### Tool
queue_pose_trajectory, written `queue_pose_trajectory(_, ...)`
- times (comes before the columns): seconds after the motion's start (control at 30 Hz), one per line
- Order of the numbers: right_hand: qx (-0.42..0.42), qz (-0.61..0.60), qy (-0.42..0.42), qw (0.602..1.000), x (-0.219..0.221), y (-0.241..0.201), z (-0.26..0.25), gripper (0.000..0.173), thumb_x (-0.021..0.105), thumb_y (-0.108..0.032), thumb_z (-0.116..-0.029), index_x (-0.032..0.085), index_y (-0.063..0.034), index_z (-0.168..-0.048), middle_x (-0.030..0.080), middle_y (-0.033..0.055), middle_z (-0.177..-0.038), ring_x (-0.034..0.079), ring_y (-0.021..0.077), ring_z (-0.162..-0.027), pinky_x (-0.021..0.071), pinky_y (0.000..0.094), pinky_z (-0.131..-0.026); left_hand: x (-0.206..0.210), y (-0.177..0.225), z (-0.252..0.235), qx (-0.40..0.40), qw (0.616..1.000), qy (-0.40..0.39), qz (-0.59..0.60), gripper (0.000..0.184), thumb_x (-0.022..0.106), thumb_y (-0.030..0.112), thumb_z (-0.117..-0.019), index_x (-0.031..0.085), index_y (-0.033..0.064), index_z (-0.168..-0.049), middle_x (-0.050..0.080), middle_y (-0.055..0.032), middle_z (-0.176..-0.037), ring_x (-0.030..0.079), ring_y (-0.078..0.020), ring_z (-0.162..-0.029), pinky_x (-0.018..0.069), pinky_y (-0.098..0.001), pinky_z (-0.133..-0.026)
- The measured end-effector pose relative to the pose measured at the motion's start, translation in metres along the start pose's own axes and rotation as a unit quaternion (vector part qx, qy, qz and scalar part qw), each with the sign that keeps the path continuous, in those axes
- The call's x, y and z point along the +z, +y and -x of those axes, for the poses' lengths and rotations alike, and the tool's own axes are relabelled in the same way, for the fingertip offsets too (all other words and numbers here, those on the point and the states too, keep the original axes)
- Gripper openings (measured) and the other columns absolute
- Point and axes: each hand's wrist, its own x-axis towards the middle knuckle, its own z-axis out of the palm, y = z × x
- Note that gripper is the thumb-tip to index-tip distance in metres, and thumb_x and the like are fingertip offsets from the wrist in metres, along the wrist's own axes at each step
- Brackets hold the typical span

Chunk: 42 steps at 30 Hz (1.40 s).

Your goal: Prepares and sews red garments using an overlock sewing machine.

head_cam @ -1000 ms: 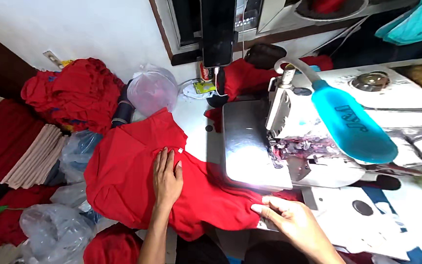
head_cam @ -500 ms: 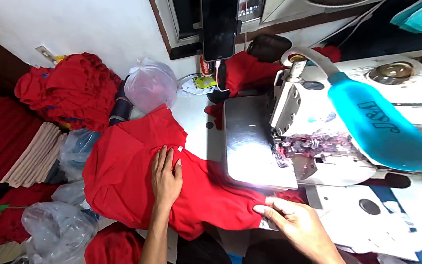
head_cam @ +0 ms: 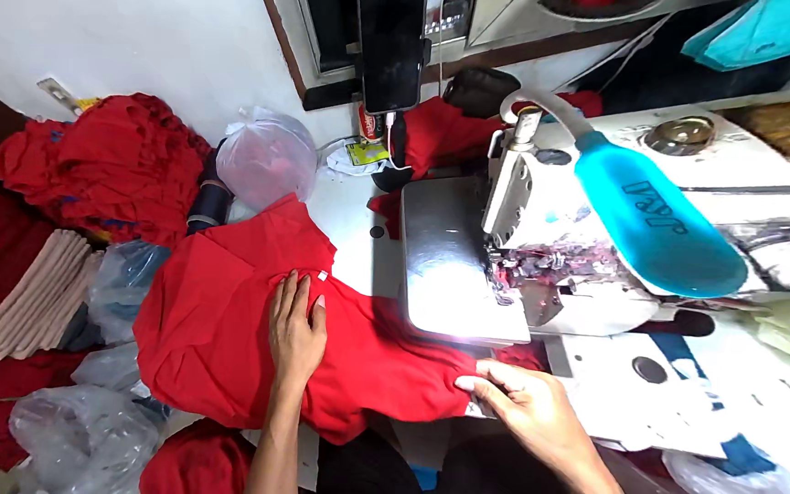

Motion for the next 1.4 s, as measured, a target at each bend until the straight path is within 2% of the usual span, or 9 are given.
queue_pose_trajectory(0.23, -0.005, 0.01, 0.004, 1.0, 0.0005, -0.001, -0.0015, 0.042, 0.058, -0.052, -0.0954, 0.068, -0.0167, -0.075, 0.058, -0.0075, -0.058, 0.054, 0.0017, -0.053, 0.0424, 0.0252, -0.049, 0.0005, -0.0005, -0.0003, 0.0, 1.0, 0.004, 0.004, 0.048, 0.049, 0.037, -0.1031, 0.064, 0.0099, -0.139, 0.051, -0.0092, -0.155, 0.042, -0.0295, -0.147, 0.0326, -0.0518, -0.121)
queue_pose_trajectory(0.93, -0.013, 0.015, 0.017, 1.0, 0.003, -0.0006, 0.0011, 0.041, 0.058, -0.051, -0.0957, 0.071, -0.0169, -0.078, 0.063, -0.0067, -0.061, 0.059, 0.0032, -0.055, 0.0473, 0.0273, -0.051, -0.0015, -0.0003, -0.0007, 0.001, 1.0, -0.004, 0.003, 0.049, 0.048, 0.038, -0.1032, 0.063, 0.0102, -0.14, 0.051, -0.0098, -0.155, 0.042, -0.0313, -0.148, 0.0321, -0.0536, -0.121)
queue_pose_trajectory(1.4, -0.013, 0.012, 0.012, 1.0, 0.0024, -0.0007, -0.0004, 0.04, 0.059, -0.05, -0.0957, 0.069, -0.017, -0.076, 0.059, -0.0076, -0.06, 0.054, 0.0014, -0.054, 0.0433, 0.0247, -0.051, -0.0014, -0.0006, -0.0003, 0.001, 1.0, 0.0, 0.002, 0.049, 0.049, 0.039, -0.1032, 0.063, 0.0105, -0.14, 0.05, -0.0094, -0.155, 0.042, -0.0299, -0.148, 0.0329, -0.0528, -0.121)
